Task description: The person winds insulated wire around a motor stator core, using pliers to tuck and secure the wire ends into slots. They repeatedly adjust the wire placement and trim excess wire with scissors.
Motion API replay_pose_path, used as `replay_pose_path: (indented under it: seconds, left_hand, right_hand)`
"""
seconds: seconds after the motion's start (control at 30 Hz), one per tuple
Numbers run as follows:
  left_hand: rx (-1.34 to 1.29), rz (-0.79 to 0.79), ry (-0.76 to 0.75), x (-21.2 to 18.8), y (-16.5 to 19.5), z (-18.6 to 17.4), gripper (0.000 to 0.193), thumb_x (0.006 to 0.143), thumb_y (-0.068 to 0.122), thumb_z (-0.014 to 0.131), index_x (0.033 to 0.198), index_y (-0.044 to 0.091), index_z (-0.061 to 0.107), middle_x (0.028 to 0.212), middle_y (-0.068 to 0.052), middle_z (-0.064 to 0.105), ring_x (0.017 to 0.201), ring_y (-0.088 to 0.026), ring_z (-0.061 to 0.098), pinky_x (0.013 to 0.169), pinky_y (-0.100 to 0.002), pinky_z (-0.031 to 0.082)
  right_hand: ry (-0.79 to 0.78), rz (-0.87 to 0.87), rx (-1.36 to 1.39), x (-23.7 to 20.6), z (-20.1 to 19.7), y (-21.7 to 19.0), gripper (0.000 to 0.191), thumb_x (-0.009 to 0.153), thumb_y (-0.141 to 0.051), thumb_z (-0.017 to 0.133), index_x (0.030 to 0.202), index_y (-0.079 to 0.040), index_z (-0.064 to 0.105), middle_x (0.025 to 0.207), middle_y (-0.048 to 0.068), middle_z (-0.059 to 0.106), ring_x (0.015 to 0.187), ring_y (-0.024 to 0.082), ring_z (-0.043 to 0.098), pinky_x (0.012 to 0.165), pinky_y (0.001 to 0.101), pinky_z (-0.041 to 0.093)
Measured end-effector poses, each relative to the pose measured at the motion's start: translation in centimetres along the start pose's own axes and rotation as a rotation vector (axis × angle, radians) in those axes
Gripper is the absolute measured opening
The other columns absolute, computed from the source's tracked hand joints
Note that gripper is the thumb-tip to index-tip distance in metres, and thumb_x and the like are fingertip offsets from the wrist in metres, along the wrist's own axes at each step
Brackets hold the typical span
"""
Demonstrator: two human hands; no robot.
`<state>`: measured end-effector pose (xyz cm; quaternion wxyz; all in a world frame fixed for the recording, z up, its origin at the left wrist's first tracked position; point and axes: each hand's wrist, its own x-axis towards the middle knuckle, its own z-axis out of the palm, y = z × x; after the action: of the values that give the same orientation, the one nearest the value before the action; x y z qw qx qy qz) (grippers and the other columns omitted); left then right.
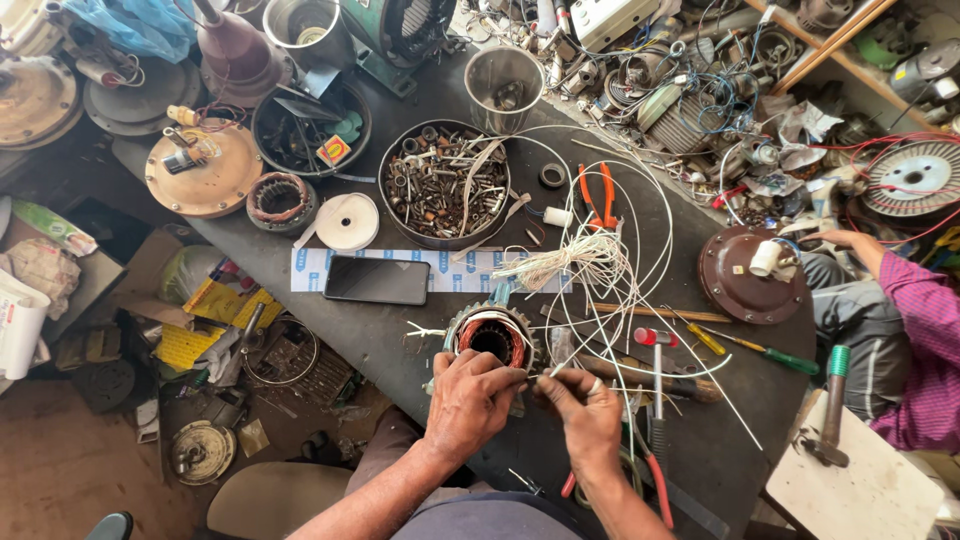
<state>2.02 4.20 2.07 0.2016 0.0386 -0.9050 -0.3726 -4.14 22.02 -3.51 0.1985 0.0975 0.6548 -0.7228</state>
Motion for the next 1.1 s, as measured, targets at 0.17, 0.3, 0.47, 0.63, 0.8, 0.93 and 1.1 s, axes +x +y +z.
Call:
replay_pose_path:
  seconds: [0.17,0.3,0.47,0.63,0.8,0.93,1.1]
  left_hand:
    - [-0.001,0.04,0.021,0.1,0.0,0.1,0.011,0.08,0.018,0.079,0.091,0.02,0.08,0.074,0.003,0.06,0.078,-0.018,0.059,0.075,-0.04,0.036]
    - [0.008,0.009,-0.024,0.2,0.0,0.2,0.008,0.08,0.019,0.08,0.088,0.021,0.08,0.072,0.003,0.059,0.075,-0.018,0.059,0.073,-0.04,0.035]
    - [-0.003,0.021,0.0,0.1,-0.2,0.4,0.007,0.08,0.02,0.08,0.086,0.021,0.08,0.072,0.005,0.06,0.077,-0.017,0.059,0.073,-0.04,0.035]
    - [-0.008,0.021,0.011,0.2,-0.2,0.6,0.006,0.08,0.021,0.08,0.086,0.022,0.08,0.072,0.005,0.061,0.077,-0.017,0.06,0.073,-0.039,0.036]
    - [-0.005,0.001,-0.017,0.2,-0.2,0.4,0.006,0.081,0.022,0.08,0.088,0.022,0.081,0.071,0.005,0.061,0.075,-0.017,0.059,0.073,-0.039,0.035]
    - [-0.005,0.002,-0.023,0.2,-0.2,0.2,0.007,0.081,0.022,0.08,0.087,0.023,0.081,0.072,0.006,0.061,0.075,-0.017,0.059,0.073,-0.039,0.035]
    - [-0.009,-0.003,-0.027,0.3,-0.3,0.3,0.007,0.081,0.022,0.08,0.088,0.023,0.081,0.072,0.005,0.061,0.076,-0.016,0.059,0.073,-0.039,0.035]
  right_hand:
    - [0.011,-0.015,-0.218,0.0,0.3,0.7,0.014,0.089,-0.009,0.076,0.098,0.002,0.075,0.078,0.009,0.075,0.068,0.014,0.069,0.065,0.0278,0.057]
    - [-0.007,0.158,0.107,1.3,-0.7,1.4,0.013,0.095,-0.013,0.069,0.097,-0.001,0.07,0.079,0.006,0.07,0.067,0.014,0.065,0.064,0.0299,0.056]
    - [0.069,0.203,0.162,2.2,-4.3,0.7,0.007,0.092,-0.009,0.072,0.097,-0.004,0.07,0.083,0.006,0.07,0.072,0.016,0.068,0.066,0.0321,0.057]
    - [0.036,0.338,0.34,1.5,-3.8,0.6,0.012,0.085,-0.006,0.075,0.095,-0.007,0.069,0.089,0.01,0.076,0.08,0.023,0.074,0.074,0.039,0.061]
    - [0.019,0.334,0.41,1.3,-1.3,0.6,0.011,0.085,-0.007,0.075,0.092,-0.009,0.067,0.09,0.013,0.077,0.085,0.027,0.076,0.078,0.0439,0.064]
    - [0.0,0.322,0.417,1.1,-0.7,0.2,0.011,0.085,-0.008,0.075,0.092,-0.008,0.068,0.09,0.013,0.077,0.085,0.027,0.076,0.079,0.0441,0.063]
    - [0.006,0.32,0.393,0.9,-0.5,0.2,0.011,0.086,-0.008,0.075,0.092,-0.008,0.067,0.089,0.012,0.076,0.085,0.025,0.076,0.079,0.0428,0.063]
